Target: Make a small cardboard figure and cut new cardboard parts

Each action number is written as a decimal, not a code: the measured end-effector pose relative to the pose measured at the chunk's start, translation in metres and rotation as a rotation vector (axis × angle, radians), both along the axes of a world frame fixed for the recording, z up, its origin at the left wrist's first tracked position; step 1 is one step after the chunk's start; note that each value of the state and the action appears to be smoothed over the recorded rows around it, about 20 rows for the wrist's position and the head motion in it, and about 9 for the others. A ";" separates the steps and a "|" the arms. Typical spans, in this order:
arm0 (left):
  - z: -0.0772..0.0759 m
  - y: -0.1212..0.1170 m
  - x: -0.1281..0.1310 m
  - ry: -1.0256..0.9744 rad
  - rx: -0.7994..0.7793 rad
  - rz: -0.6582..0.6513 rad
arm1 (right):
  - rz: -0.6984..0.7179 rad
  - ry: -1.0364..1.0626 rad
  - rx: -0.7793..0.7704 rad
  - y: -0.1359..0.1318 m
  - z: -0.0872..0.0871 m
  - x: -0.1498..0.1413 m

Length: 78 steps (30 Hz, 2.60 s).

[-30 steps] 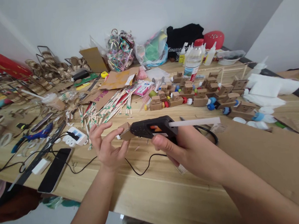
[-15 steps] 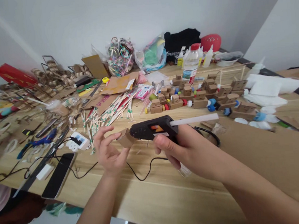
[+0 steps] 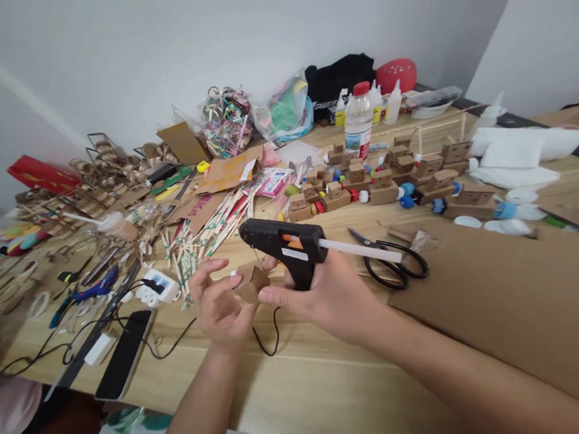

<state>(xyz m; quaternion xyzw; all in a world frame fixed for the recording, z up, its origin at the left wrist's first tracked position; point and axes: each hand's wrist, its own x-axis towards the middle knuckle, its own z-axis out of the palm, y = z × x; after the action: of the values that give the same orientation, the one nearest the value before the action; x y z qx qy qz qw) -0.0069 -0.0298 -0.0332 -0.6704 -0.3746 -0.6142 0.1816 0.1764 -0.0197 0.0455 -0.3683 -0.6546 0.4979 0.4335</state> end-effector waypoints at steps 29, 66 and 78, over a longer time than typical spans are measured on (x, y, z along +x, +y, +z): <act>0.005 0.000 0.003 0.012 -0.071 -0.036 | 0.126 -0.097 0.276 0.007 -0.008 0.006; 0.001 0.009 0.005 -0.287 -0.383 -0.474 | 0.042 -0.147 0.410 0.020 -0.014 0.016; 0.001 0.011 0.003 -0.598 -0.841 -0.828 | 0.072 -0.163 0.494 0.025 -0.028 0.016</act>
<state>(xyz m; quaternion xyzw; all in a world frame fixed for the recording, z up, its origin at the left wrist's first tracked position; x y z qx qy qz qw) -0.0043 -0.0188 -0.0320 -0.5734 -0.3283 -0.5943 -0.4586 0.1922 0.0053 0.0178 -0.2665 -0.8020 0.3066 0.4379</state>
